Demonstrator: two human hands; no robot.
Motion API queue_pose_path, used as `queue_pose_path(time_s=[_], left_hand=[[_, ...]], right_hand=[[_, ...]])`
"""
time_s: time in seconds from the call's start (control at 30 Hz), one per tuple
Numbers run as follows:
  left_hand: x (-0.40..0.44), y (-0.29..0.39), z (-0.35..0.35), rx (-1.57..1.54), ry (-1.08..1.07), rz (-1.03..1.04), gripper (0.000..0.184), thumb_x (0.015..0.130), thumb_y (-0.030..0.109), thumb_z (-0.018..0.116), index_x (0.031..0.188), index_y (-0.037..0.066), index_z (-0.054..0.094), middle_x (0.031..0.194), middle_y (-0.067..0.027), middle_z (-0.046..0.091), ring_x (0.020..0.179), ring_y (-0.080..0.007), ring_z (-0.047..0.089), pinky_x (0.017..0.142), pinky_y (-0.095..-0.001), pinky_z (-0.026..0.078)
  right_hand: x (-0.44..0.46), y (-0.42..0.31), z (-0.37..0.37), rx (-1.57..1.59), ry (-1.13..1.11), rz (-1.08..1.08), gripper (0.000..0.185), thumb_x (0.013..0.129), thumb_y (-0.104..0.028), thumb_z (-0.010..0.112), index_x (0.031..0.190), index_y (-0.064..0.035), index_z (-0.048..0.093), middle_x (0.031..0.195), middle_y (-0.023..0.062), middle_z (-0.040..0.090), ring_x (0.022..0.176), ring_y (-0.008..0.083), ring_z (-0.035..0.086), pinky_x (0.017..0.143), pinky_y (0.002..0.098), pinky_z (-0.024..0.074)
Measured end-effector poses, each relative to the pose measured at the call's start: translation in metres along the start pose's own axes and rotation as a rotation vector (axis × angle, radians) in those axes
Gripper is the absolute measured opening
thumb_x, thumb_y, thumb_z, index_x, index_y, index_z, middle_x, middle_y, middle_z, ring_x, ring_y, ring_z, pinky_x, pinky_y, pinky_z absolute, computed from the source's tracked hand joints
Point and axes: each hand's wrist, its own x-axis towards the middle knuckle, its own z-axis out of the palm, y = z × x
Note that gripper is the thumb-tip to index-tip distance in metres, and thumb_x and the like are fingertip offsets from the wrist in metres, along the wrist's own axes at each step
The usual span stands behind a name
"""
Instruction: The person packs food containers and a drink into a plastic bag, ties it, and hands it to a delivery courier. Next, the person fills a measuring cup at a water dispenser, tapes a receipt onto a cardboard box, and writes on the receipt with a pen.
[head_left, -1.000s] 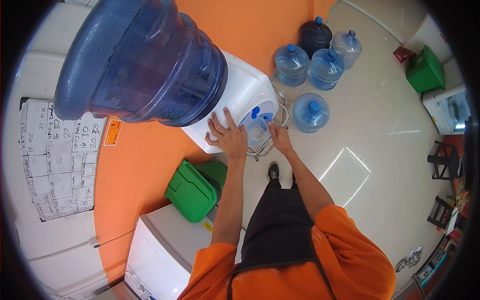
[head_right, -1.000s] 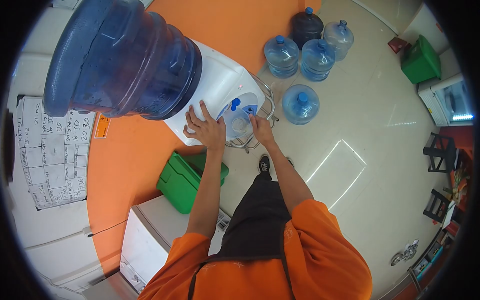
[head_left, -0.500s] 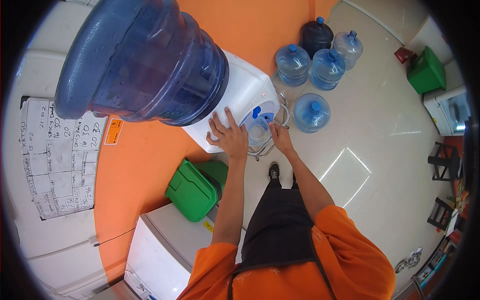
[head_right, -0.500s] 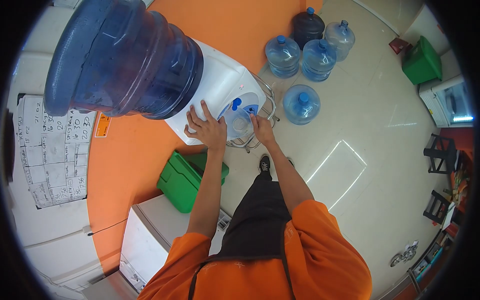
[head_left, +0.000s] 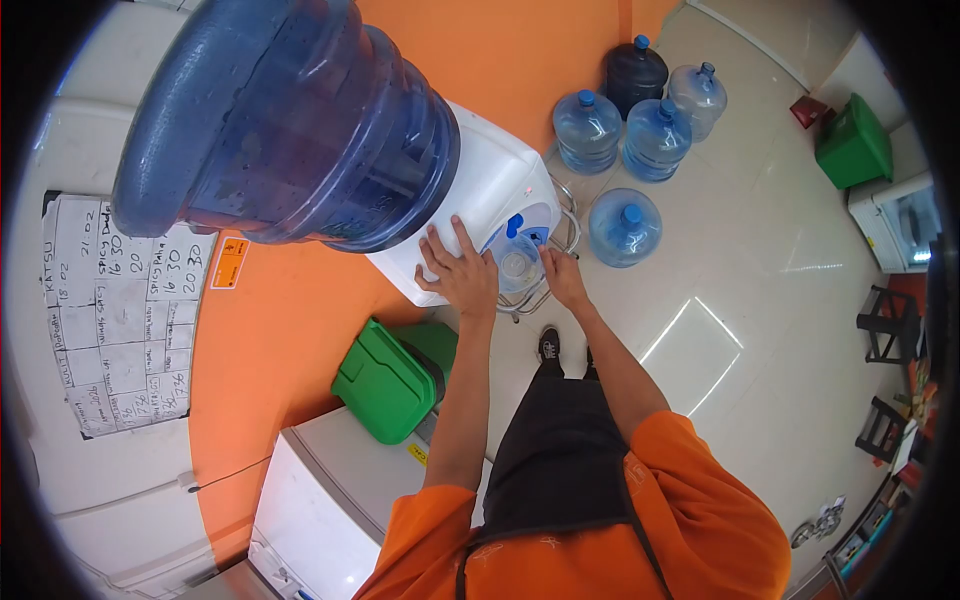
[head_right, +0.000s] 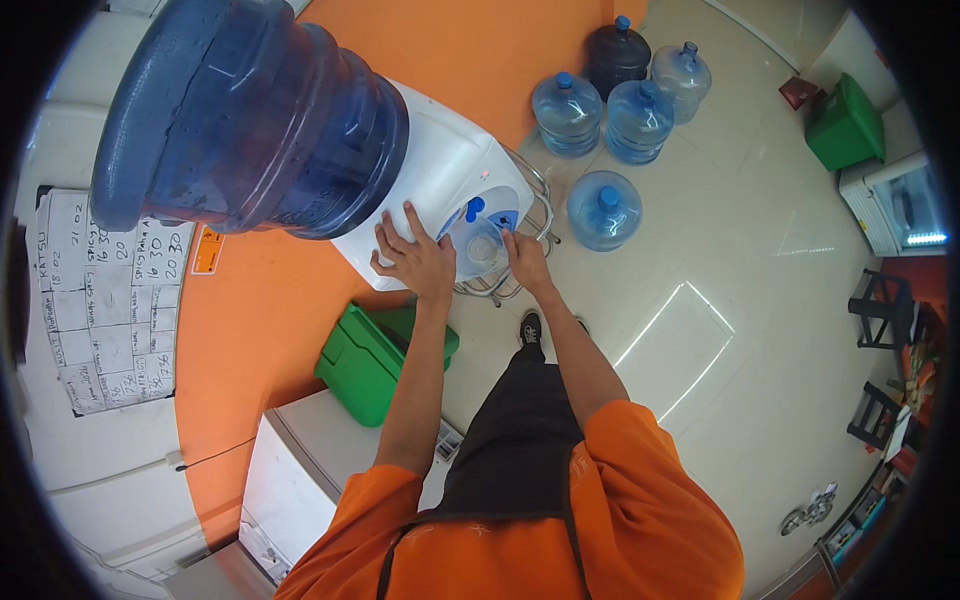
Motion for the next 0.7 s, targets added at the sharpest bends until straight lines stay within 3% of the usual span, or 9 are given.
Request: queue_pose_path(time_s=[0.07, 0.23, 0.57, 0.7], left_hand=[[-0.001, 0.0, 0.0, -0.001, 0.001, 0.003, 0.097, 0.061, 0.025, 0.082, 0.148, 0.019, 0.038, 0.146, -0.0195, 0.035, 0.133, -0.0371, 0.036, 0.098, -0.0596, 0.026], [-0.001, -0.001, -0.001, -0.003, -0.001, 0.011, 0.096, 0.061, 0.025, 0.08, 0.147, 0.018, 0.04, 0.146, -0.0198, 0.036, 0.132, -0.0371, 0.037, 0.098, -0.0594, 0.026], [-0.015, -0.006, -0.017, -0.096, -0.185, 0.01, 0.08, 0.08, 0.016, 0.064, 0.154, 0.015, 0.032, 0.159, -0.0203, 0.024, 0.148, -0.0419, 0.019, 0.114, -0.0611, 0.012], [-0.01, -0.002, -0.025, -0.152, -0.29, -0.017, 0.082, 0.082, 0.008, 0.062, 0.156, 0.012, 0.025, 0.161, -0.0241, 0.014, 0.148, -0.0463, 0.011, 0.113, -0.0663, 0.005]], right_hand=[[0.0, -0.002, -0.001, -0.023, -0.02, 0.029, 0.045, 0.103, -0.028, 0.051, 0.073, 0.0056, 0.058, 0.067, 0.0283, 0.057, 0.065, 0.0465, 0.057, 0.061, 0.0505, 0.0423], [0.001, -0.001, 0.0, -0.003, -0.01, 0.016, 0.046, 0.103, -0.028, 0.051, 0.072, 0.0054, 0.058, 0.066, 0.0286, 0.056, 0.064, 0.0465, 0.057, 0.059, 0.0504, 0.0416], [-0.002, -0.004, -0.006, -0.022, -0.03, 0.051, 0.048, 0.103, -0.03, 0.052, 0.072, 0.0068, 0.057, 0.067, 0.0293, 0.056, 0.064, 0.0474, 0.056, 0.059, 0.049, 0.0422], [-0.001, 0.001, -0.002, 0.003, 0.028, -0.01, 0.049, 0.103, -0.031, 0.053, 0.07, 0.0067, 0.054, 0.061, 0.0262, 0.05, 0.051, 0.0382, 0.044, 0.055, 0.0461, 0.0383]])
